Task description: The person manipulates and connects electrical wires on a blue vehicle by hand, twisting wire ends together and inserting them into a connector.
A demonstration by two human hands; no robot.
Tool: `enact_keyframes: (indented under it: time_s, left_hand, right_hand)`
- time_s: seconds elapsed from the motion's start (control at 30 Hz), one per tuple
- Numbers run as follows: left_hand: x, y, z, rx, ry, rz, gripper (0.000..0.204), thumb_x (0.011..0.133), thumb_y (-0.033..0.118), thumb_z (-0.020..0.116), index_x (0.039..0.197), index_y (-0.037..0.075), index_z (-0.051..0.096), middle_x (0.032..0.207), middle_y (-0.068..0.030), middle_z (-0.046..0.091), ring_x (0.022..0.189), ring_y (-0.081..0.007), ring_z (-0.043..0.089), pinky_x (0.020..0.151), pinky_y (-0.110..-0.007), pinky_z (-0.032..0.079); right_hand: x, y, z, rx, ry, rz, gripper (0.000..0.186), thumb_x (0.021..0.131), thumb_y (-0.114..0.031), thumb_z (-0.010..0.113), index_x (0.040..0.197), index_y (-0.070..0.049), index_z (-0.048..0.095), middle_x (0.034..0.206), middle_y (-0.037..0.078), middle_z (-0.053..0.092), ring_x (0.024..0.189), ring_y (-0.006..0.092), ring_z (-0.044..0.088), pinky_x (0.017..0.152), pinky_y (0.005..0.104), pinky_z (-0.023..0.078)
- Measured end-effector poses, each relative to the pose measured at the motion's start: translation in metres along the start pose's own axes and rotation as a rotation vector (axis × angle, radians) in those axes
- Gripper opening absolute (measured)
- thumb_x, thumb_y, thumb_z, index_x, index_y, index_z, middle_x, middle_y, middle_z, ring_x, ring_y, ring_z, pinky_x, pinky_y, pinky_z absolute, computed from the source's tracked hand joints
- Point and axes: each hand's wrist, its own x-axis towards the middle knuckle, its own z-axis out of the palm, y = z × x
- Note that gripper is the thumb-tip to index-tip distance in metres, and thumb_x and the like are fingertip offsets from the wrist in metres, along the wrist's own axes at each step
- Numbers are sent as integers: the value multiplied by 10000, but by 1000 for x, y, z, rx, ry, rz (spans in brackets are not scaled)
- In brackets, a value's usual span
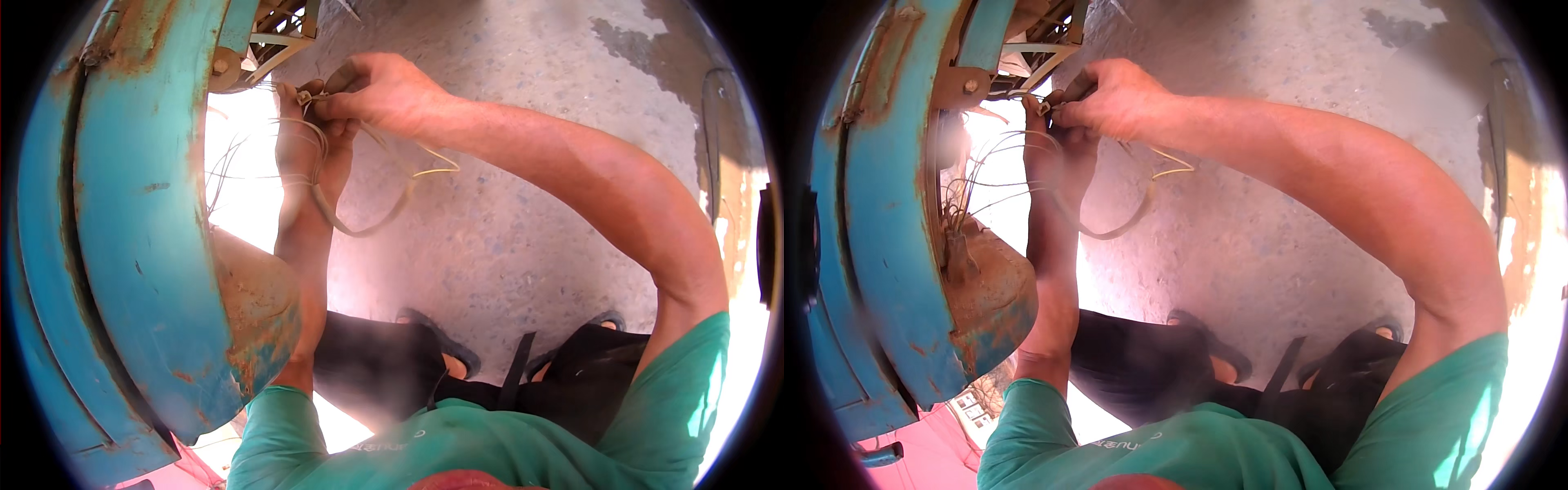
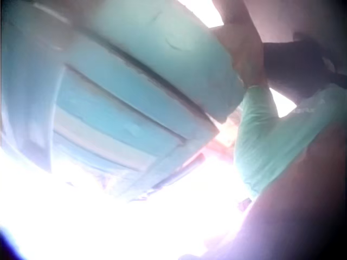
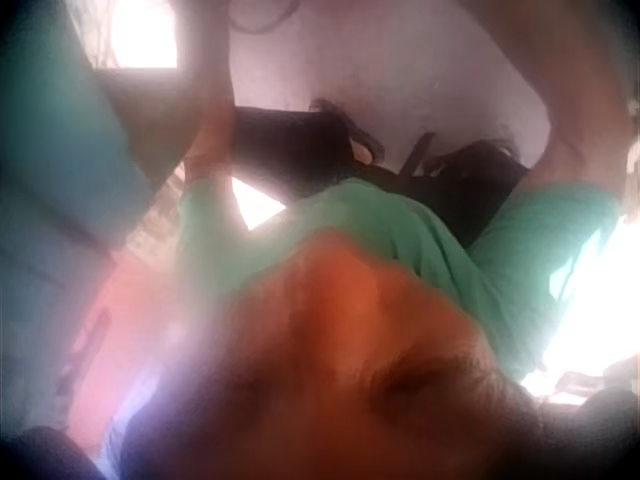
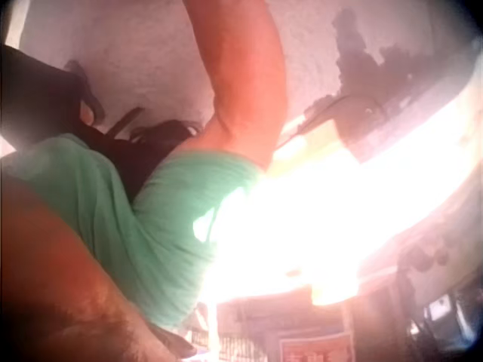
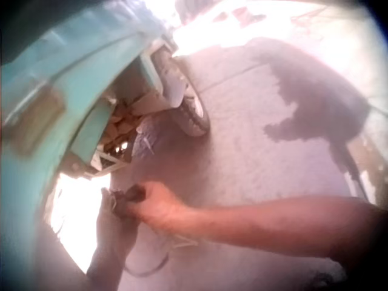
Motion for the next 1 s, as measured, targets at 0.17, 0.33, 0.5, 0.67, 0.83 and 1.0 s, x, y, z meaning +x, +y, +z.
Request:
enact_keyframes:
  time_s: [0.17,0.33,0.5,0.67,0.83,1.0]
  left_hand:
    - [1,5,4,-15,-96,48,378,1010,451,528,942,93,628,838,-18,631,691,-148,571,641,-294,506]
    - [10,5,22,-31,-164,100,333,994,417,577,968,88,616,851,-14,620,659,-134,538,638,-286,511]
    - [11,13,36,-40,-290,121,311,986,399,598,1003,90,619,868,-13,612,652,-129,517,635,-287,509]
    - [28,4,25,-160,-358,51,280,988,363,602,1047,91,628,878,-15,616,676,-129,514,630,-291,498]
    - [34,5,14,-213,-431,5,246,977,326,623,1062,95,634,876,-18,623,684,-136,516,633,-297,496]
    - [33,8,15,-181,-437,11,240,975,317,627,1063,94,637,844,-18,624,676,-134,521,639,-296,494]
  right_hand:
    - [-1,-12,3,19,18,-34,343,873,-162,720,1088,88,625,907,145,704,779,176,679,750,306,548]
    - [-5,-30,-4,42,82,-40,362,886,-161,712,1125,95,622,892,143,701,762,174,676,716,303,555]
    - [-5,-42,-9,118,113,-93,341,891,-148,705,1127,87,628,900,132,705,745,159,670,702,294,555]
    - [5,-33,-6,79,179,-71,311,890,-135,704,1123,62,640,917,127,709,734,145,663,693,286,555]
    - [13,-23,-5,164,148,-108,319,840,-144,759,1087,31,659,914,98,719,735,131,692,659,270,577]
    - [13,-20,-7,214,107,-123,324,841,-116,748,1115,29,653,944,100,714,761,142,701,668,275,584]
